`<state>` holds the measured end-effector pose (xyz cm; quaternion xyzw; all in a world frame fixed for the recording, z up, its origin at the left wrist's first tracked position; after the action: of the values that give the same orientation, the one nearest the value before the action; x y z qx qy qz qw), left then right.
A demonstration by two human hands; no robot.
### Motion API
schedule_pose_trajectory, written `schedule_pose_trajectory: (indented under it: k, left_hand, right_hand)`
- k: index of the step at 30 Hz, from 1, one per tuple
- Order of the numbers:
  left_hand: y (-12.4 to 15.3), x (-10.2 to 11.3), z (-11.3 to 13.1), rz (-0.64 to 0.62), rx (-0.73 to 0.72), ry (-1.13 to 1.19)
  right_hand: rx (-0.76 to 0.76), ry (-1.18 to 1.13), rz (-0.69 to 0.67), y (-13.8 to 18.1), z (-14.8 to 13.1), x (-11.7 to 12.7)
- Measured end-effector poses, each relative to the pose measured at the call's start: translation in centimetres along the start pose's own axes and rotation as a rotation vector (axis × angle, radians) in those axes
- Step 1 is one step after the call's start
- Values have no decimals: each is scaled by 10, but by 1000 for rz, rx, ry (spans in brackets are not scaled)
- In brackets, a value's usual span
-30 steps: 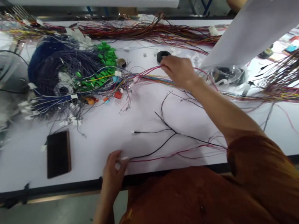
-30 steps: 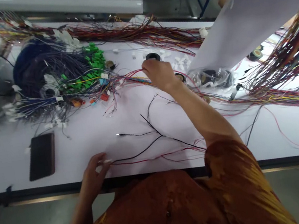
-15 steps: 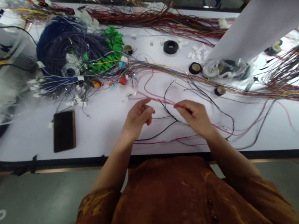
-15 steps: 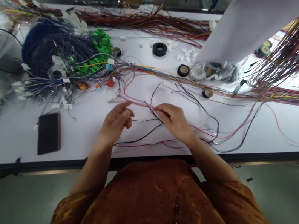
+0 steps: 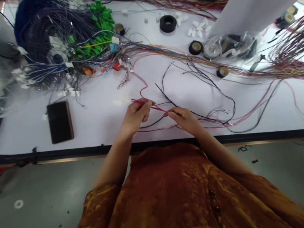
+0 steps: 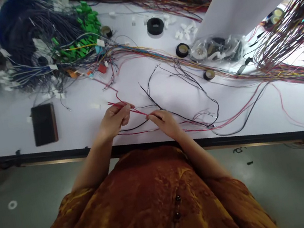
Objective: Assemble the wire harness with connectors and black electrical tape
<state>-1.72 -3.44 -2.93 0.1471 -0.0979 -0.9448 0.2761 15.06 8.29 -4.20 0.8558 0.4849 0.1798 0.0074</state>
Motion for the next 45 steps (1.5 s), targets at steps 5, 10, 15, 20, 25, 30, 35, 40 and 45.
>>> schedule_pose_trajectory:
  k: [5,10,15,20,25,30,35,40,45]
  left_hand:
    - [0,7,8,136,-130,213]
    - [6,18,23,-18,-213,189]
    - [19,37,39,-142,-242,108]
    - [27,59,39,30,-489,-88]
    - [20,61,-2,219,-265,-458]
    - [29,39,-24,81,-114,-619]
    - [58,32,-14,-161,-137,-708]
    - [60,60,-11,-185,-179,-984]
    - [56,59,-15,-176,-171,-1054]
  right_hand:
    - [-237,-385,-53,4,18,-4]
    - [-180,-379,0,7,16,-7]
    - [-149,-358,36,8,13,-5]
    - [-168,-473,151,9,19,4]
    - [-123,-503,205,10,16,5]
    - [-57,-488,364,2,17,19]
    - [-26,-386,668,-9,23,56]
    - [-68,-49,667,-9,35,95]
    - [76,504,539,-18,14,83]
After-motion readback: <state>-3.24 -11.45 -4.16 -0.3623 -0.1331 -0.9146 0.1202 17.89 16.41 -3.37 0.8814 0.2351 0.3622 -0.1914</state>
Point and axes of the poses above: each hand's wrist, its own y-axis away from the middle knuckle, its own x-axis out of the back of the hand, z = x × y, the point moved 2 cm from there along -y, towards the middle knuckle
